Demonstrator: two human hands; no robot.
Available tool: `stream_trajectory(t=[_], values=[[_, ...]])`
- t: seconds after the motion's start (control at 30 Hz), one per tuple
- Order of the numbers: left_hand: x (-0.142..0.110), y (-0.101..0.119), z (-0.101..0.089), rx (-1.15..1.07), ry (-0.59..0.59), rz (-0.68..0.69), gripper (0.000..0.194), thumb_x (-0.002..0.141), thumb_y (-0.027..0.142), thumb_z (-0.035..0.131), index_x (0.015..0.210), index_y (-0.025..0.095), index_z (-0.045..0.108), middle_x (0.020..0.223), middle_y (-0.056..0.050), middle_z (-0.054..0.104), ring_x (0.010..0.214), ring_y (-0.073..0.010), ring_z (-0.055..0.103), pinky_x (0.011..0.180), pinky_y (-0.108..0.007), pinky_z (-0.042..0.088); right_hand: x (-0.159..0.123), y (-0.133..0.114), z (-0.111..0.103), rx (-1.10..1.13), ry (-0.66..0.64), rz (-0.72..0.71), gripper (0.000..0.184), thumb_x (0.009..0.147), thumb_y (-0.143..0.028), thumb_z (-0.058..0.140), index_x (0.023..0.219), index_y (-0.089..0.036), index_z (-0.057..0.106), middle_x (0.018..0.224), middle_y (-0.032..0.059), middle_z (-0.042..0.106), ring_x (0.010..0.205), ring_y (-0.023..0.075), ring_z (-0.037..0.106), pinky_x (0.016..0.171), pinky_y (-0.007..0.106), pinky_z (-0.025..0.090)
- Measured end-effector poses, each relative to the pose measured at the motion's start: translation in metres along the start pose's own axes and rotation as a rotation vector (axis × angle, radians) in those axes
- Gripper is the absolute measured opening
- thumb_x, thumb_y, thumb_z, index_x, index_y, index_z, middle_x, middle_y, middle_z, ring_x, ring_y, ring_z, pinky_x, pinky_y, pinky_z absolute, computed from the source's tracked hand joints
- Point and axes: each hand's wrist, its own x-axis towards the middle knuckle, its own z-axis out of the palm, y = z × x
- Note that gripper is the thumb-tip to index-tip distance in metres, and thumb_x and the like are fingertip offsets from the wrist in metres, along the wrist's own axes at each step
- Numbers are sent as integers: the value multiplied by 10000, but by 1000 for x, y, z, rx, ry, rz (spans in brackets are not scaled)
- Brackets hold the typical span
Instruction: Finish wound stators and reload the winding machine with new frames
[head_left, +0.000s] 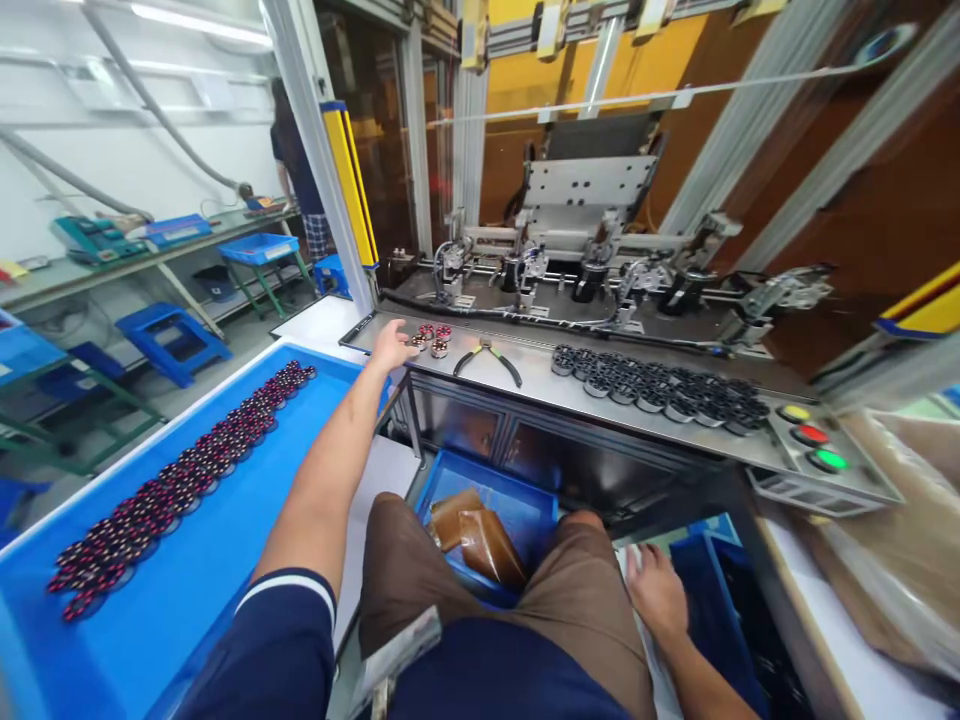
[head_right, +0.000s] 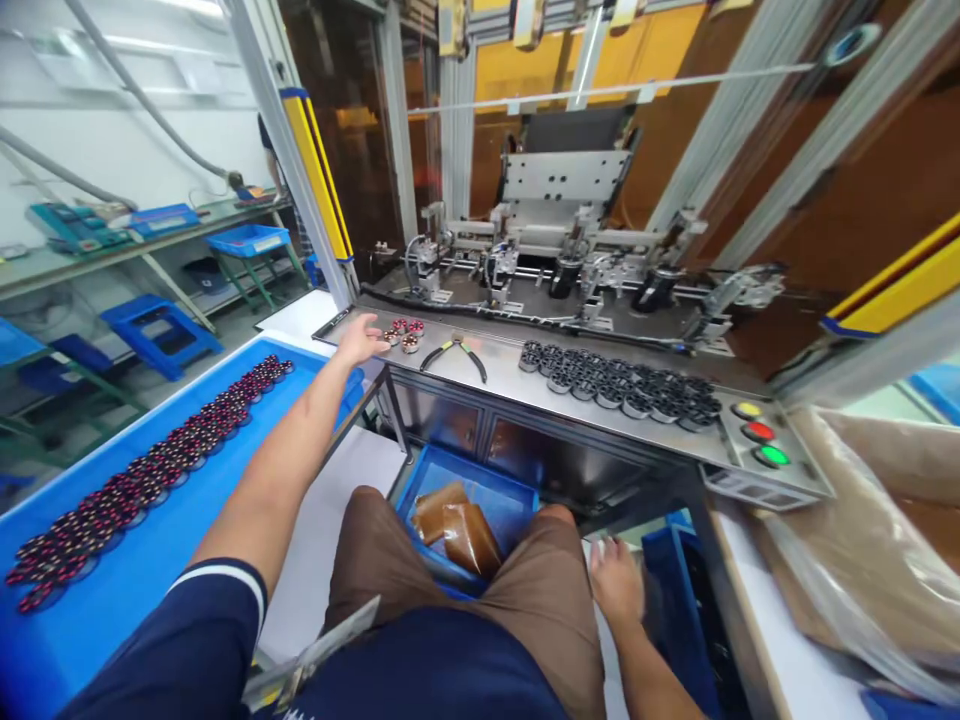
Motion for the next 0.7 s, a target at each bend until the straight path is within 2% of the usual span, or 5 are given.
stream_trajectory(t=[0.13, 0.27, 0.4, 0.5, 0.7], values=[[6, -9, 12, 11, -29, -4, 385, 946, 369, 622, 1268, 160, 585, 1233, -103, 633, 1053, -222, 652, 896, -440, 577, -38, 14, -16, -11, -99, 93, 410, 880, -374, 337, 578, -217, 566, 603, 135, 597, 469, 274, 599, 414, 380, 499], [9, -4, 17, 2, -28, 29, 376, 943, 366, 626, 1255, 158, 595, 1228, -101, 643, 1078, -231, 649, 941, -471, 554, -34, 8, -11, -8, -92, 166, 432, 890, -397, 324, 598, -214, 584, 671, 147, 647, 508, 264, 640, 457, 372, 541], [4, 8, 15, -42, 28, 59, 515, 778, 225, 783, 1250, 135, 601, 1085, -84, 704, 1060, -239, 673, 1030, -464, 497, -1, -11, -7, 81, -43, 160, 461, 943, -444, 332, 748, -192, 665, 853, 162, 716, 662, 263, 704, 589, 374, 606], [-14, 16, 6, -123, 120, 86, 665, 683, 95, 770, 1309, 114, 544, 1063, -98, 707, 989, -214, 699, 1009, -394, 515, 37, -33, -20, 203, -4, 107, 463, 988, -439, 340, 838, -182, 695, 883, 163, 726, 784, 271, 724, 702, 381, 624], [-109, 22, -9, -376, 185, 226, 740, 753, 109, 693, 1411, 200, 368, 1203, -115, 671, 1020, -166, 706, 932, -308, 576, 133, -97, -78, 512, -102, -28, 319, 1004, -377, 470, 982, -176, 717, 945, 111, 749, 865, 213, 717, 837, 344, 589]])
